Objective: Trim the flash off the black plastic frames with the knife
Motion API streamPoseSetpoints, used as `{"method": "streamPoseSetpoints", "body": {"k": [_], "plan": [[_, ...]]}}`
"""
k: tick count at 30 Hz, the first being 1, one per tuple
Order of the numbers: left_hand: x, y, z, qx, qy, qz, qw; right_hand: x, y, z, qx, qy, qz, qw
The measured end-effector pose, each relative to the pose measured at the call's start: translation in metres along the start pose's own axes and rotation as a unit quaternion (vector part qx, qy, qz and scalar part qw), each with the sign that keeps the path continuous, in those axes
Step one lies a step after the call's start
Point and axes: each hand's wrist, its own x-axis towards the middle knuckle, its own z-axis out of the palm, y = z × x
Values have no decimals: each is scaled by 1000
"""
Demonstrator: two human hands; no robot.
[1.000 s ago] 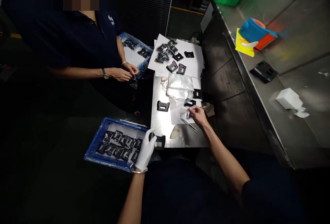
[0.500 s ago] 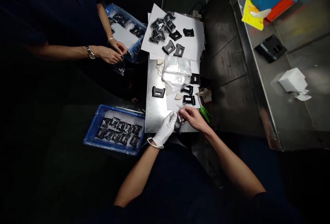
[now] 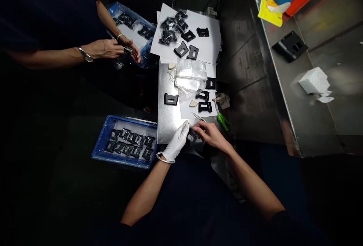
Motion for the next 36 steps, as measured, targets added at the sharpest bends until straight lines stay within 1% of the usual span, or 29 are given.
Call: {"method": "streamPoseSetpoints", "body": {"k": [2, 5, 9, 11, 12, 14, 15, 16, 17, 18, 20, 21, 22, 23, 25, 27, 29, 30, 32, 34, 36], "plan": [[-2, 3, -1, 9, -5, -3, 1000, -2, -3, -5, -26, -14, -18, 999], [-2, 4, 0, 32, -10, -7, 999, -1, -4, -6, -73, 13, -16, 997], [3, -2, 4, 50, -3, 2, 999, 1, -3, -3, -95, 11, -4, 995], [6, -4, 6, 54, -10, 3, 999, -3, -4, -5, -81, -11, 4, 997], [6, -4, 7, 55, -14, 4, 998, -5, -4, -8, -61, -31, 11, 998], [7, -3, 8, 64, -12, 12, 998, -12, -2, -13, 7, -71, 28, 997], [7, -1, 9, 70, -6, 18, 997, -15, 1, -15, 50, -75, 41, 995], [7, 1, 9, 76, 1, 23, 997, -18, 4, -17, 93, -61, 57, 992], [7, 2, 10, 88, 6, 32, 996, -21, 8, -17, 130, -25, 71, 989], [7, 3, 11, 107, 11, 46, 993, -23, 12, -16, 154, 26, 81, 984], [9, 3, 13, 167, 9, 77, 983, -26, 18, -11, 157, 128, 80, 976], [10, 1, 14, 198, 5, 88, 976, -28, 19, -7, 138, 155, 68, 976], [11, -3, 15, 223, -1, 94, 970, -29, 19, -3, 110, 161, 50, 979], [13, -8, 16, 238, -6, 94, 967, -30, 17, 1, 79, 152, 28, 985], [18, -19, 17, 239, -10, 74, 968, -35, 11, 9, 19, 108, -23, 994], [25, -31, 17, 233, 6, 49, 971, -40, 4, 16, -23, 72, -66, 995], [32, -41, 17, 227, 39, 22, 973, -48, 2, 20, -37, 59, -82, 994], [35, -45, 16, 223, 53, 10, 973, -51, 3, 21, -29, 64, -75, 995], [39, -48, 13, 208, 71, -9, 975, -58, 14, 22, 13, 106, -29, 994], [40, -45, 7, 183, 82, -23, 979, -63, 31, 21, 65, 167, 52, 982], [39, -38, -1, 144, 100, -32, 984, -67, 49, 21, 96, 221, 129, 962]]}}
